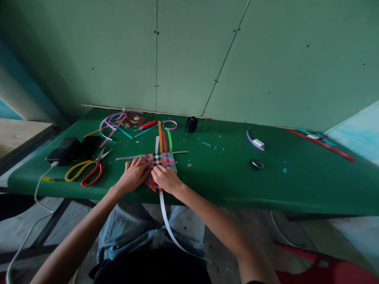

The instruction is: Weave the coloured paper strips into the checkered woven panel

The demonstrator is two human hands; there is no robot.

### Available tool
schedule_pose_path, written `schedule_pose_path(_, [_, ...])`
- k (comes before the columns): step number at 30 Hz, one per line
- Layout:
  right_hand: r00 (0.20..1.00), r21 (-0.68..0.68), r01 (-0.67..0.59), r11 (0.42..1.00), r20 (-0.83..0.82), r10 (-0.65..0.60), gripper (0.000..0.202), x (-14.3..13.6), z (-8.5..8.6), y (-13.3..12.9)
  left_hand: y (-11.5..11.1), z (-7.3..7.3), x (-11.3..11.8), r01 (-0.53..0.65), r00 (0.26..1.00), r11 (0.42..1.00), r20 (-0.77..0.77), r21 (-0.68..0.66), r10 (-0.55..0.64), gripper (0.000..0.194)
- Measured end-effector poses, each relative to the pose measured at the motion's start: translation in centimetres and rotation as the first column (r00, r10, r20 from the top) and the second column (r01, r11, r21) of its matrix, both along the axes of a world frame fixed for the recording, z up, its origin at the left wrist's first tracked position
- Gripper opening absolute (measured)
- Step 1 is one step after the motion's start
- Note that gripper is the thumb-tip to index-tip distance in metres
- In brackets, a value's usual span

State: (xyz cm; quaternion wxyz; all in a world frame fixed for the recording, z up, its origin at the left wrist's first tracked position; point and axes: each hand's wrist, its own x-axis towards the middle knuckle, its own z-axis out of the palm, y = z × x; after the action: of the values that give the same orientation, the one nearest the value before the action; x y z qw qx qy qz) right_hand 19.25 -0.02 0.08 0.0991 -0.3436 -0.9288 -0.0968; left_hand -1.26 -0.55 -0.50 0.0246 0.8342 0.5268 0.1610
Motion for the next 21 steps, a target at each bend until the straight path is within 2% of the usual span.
schedule_pose_path(3, [0.999, 0.037, -0.041, 0.998, 0.028, 0.040, 0.016, 0.0, -0.5, 0.5, 0.1, 0.0, 0.1, -0.004, 0.999, 1.000, 0.051, -0.016, 0.005, 0.040])
schedule_pose_path(12, [0.985, 0.003, -0.161, 0.987, -0.062, 0.161, 0.020, 1.1, -1.0, 1.5, -0.1, -0.1, 0.3, -0.021, 0.997, 0.999, 0.077, -0.024, 0.023, 0.041])
schedule_pose_path(16, [0.977, 0.005, -0.196, 0.981, -0.082, 0.196, 0.021, 0.8, -1.0, 0.1, 0.2, -0.5, 0.2, -0.022, 0.997, 0.999, 0.073, -0.023, 0.024, 0.042])
schedule_pose_path(20, [0.947, -0.017, -0.301, 0.954, -0.127, 0.296, 0.021, 0.6, -0.8, -2.4, 0.4, -0.9, 0.1, -0.025, 0.996, 1.000, 0.080, -0.008, 0.025, 0.042])
schedule_pose_path(21, [0.948, -0.029, -0.281, 0.959, -0.168, 0.272, 0.021, 0.7, -0.6, -2.8, 0.4, -0.9, 0.0, -0.015, 0.997, 1.000, 0.081, -0.005, 0.015, 0.043])
